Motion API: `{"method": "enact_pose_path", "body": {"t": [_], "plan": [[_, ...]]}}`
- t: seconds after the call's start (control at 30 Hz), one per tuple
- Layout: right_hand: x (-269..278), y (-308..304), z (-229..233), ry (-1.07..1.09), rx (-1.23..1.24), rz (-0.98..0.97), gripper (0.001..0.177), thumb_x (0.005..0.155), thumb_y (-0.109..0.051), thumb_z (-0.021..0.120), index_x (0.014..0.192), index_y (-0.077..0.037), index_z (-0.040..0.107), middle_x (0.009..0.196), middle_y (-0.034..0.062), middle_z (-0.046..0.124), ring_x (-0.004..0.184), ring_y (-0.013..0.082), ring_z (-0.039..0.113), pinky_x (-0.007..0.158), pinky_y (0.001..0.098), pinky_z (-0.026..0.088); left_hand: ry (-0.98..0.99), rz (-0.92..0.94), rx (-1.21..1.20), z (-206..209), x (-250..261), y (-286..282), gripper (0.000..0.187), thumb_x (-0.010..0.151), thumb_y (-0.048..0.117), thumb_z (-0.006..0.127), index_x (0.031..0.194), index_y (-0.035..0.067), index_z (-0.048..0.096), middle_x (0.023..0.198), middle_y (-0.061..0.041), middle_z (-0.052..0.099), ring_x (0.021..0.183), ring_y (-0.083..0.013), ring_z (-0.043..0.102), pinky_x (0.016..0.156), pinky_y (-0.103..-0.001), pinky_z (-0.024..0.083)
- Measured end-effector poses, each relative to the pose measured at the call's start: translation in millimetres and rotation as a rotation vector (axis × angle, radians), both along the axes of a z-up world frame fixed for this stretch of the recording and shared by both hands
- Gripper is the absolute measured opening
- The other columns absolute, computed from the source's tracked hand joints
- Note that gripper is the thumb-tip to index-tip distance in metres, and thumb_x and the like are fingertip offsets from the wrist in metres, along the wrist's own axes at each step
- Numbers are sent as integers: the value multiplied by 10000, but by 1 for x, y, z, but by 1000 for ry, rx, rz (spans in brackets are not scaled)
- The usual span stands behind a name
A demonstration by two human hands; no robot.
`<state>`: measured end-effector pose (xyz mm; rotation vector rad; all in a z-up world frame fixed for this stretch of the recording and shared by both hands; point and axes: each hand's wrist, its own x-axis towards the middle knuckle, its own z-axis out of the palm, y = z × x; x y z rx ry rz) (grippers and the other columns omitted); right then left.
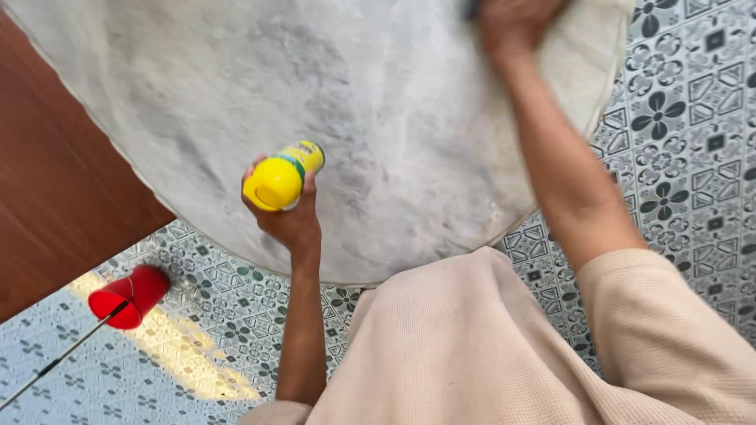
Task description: The person organizes various items on a round marble table, including a red case, a remote control, and a woven basket. They place the items into a light blue caddy and then move the caddy and other objects to a metal cart. The person also wipes the table surface with a cloth and a spray bottle.
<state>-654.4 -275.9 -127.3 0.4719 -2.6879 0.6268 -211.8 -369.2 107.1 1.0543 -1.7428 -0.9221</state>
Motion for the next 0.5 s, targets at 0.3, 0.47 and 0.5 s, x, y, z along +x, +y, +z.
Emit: {"method": "enact_pose_path", "body": {"t": [0.3, 0.47, 0.5], "plan": [[411, -23, 78, -58, -45, 1510, 547, 937, -466, 632, 1383, -155, 572, 1465, 109, 521, 1419, 327, 415, 1256, 553, 200, 126, 154, -77, 31, 62, 25, 618, 858, 20, 738, 1380, 27, 408, 1371, -157, 530, 1250, -304, 561, 1117, -403, 489], [259, 3, 108, -164, 389, 1303, 550, 1157, -327, 391, 1680, -225, 255, 1720, 108, 92, 1562, 318, 46, 1186, 593, -56, 233, 156, -135, 20, 101, 44, 658, 875, 48, 760, 1412, 103, 384, 1393, -114, 529, 1307, -299, 549, 1176, -435, 498], [203, 3, 95, -153, 401, 1311, 550, 1157, -327, 391, 1680, -225, 255, 1720, 108, 92, 1562, 318, 46, 1186, 593, -56, 245, 167, -133, 10, 111, 51, 658, 875, 48, 760, 1412, 103, 384, 1393, -114, 529, 1307, -299, 549, 1176, -435, 498]]}}
